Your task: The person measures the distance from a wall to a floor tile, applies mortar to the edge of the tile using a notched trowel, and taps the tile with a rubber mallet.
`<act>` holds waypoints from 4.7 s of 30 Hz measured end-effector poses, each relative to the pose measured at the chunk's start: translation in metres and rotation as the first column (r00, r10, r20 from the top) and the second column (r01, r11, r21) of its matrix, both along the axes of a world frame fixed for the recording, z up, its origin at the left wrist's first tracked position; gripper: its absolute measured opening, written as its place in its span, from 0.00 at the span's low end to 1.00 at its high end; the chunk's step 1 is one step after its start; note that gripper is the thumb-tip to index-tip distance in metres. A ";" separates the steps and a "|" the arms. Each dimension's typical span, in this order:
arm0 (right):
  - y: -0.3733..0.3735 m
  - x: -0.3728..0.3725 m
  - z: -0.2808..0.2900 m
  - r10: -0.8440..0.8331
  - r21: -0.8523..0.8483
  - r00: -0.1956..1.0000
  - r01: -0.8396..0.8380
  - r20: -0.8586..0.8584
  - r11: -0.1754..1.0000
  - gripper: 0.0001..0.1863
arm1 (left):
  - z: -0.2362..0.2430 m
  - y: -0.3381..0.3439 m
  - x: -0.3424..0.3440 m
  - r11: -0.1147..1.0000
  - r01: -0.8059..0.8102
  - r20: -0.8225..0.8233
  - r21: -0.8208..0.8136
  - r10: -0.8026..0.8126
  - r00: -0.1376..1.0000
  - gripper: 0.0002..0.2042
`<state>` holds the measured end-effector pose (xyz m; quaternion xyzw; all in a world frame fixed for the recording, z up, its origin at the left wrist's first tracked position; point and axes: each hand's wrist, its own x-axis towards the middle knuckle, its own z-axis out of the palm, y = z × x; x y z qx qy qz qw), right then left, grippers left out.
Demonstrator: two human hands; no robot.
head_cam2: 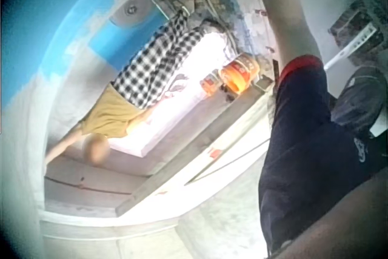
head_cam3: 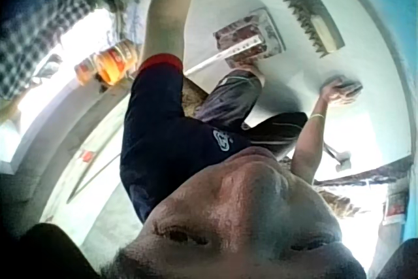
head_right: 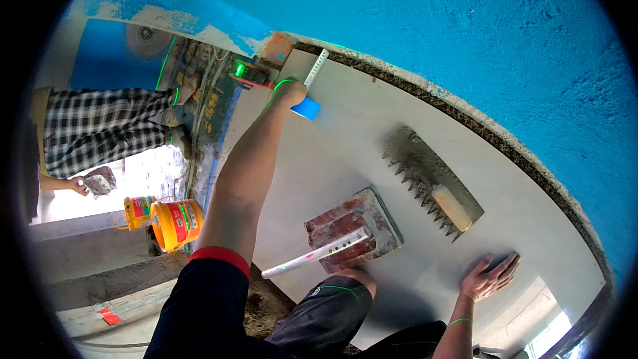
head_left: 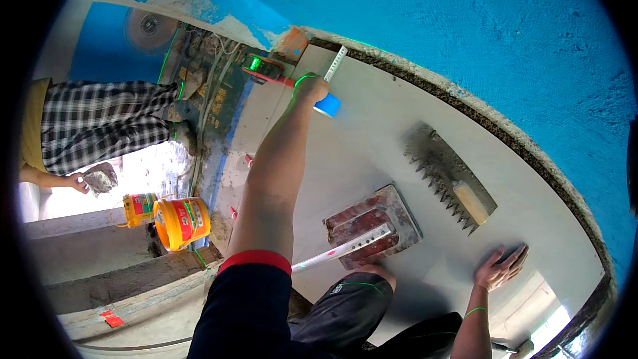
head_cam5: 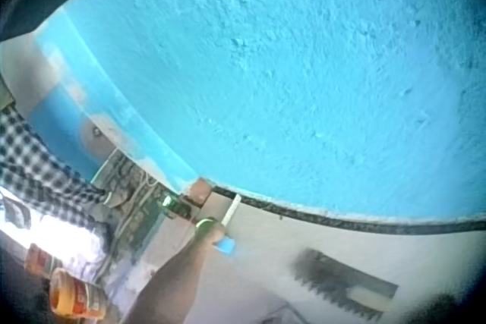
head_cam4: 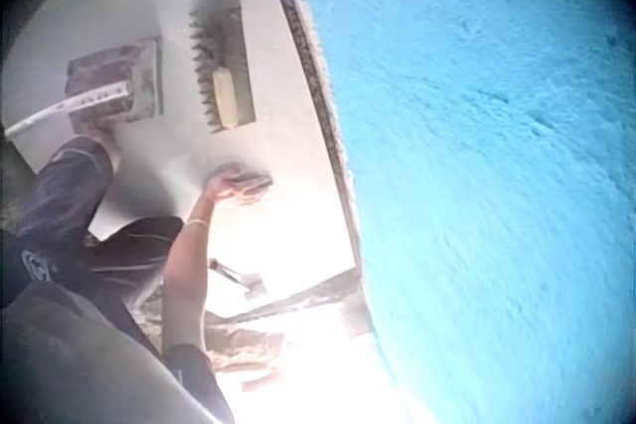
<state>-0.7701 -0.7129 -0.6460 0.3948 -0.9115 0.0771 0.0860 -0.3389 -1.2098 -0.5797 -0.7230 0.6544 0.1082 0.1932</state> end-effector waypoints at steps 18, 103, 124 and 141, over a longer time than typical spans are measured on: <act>-0.001 -0.001 0.000 -0.008 0.014 1.000 0.008 -0.012 1.000 0.35 | -0.001 -0.003 0.005 0.998 -0.008 0.091 0.063 0.002 0.996 0.15; 0.004 -0.011 -0.015 0.002 -0.158 0.998 -0.013 -0.070 0.987 0.34 | 0.097 0.015 -0.015 0.922 -0.381 -0.287 0.068 0.383 0.878 0.13; 0.005 -0.013 -0.014 -0.004 -0.113 0.997 -0.006 -0.081 0.994 0.33 | 0.094 0.012 -0.012 0.918 -0.388 -0.276 0.081 0.395 0.876 0.13; 0.005 -0.010 -0.015 0.007 -0.118 0.995 -0.018 -0.097 0.993 0.34 | 0.098 0.016 -0.015 0.921 -0.381 -0.256 0.076 0.387 0.886 0.14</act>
